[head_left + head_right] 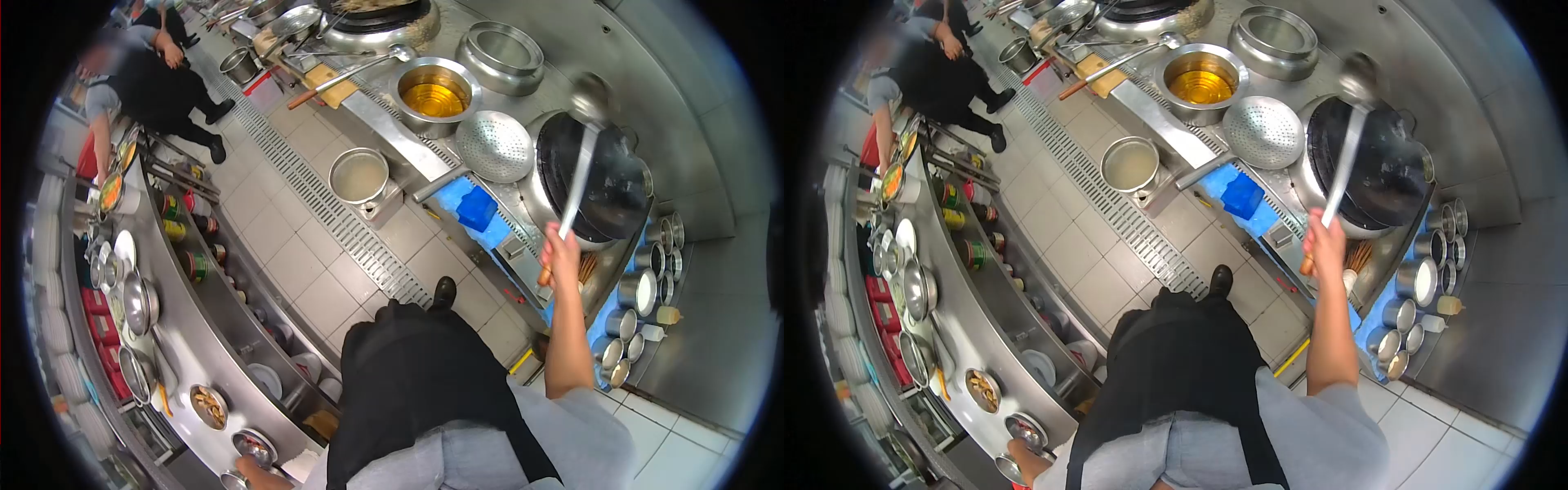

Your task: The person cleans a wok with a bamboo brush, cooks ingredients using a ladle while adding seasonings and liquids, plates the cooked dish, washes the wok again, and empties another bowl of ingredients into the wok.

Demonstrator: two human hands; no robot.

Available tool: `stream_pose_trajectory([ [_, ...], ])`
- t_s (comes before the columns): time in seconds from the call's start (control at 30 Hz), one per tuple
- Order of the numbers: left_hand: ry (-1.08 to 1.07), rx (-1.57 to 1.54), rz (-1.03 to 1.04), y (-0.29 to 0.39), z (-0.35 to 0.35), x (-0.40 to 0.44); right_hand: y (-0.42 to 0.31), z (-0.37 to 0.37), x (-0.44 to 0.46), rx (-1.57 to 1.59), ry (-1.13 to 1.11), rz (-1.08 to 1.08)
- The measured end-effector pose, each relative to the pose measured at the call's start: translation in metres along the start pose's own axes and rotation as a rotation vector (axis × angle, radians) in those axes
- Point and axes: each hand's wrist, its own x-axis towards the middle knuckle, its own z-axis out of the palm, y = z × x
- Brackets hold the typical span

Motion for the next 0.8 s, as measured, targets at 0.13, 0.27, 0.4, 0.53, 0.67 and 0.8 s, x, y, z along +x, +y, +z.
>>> stream_pose_trajectory([
  [0.13,0.08,0.176,0.225,-0.001,0.018,-0.015,-0.024,0.071,0.07,-0.133,-0.364,0.056],
  [0.27,0.026,-0.435,-0.328,0.013,0.036,-0.031,-0.006,0.138,0.127,-0.437,-0.437,0.113],
  [0.4,0.214,-1.063,-0.576,0.018,0.056,-0.06,-0.01,0.17,0.121,-0.432,-0.372,0.075],
  [0.53,0.492,-1.269,-0.545,0.021,0.052,-0.091,-0.017,0.179,0.109,-0.346,-0.322,0.034],
  [0.67,0.631,-1.367,-0.423,0.036,0.027,-0.111,-0.029,0.163,0.116,0.149,-0.44,0.206],
  [0.8,0.61,-1.492,-0.174,0.09,-0.017,-0.125,-0.043,0.115,0.114,0.635,-0.59,0.324],
])
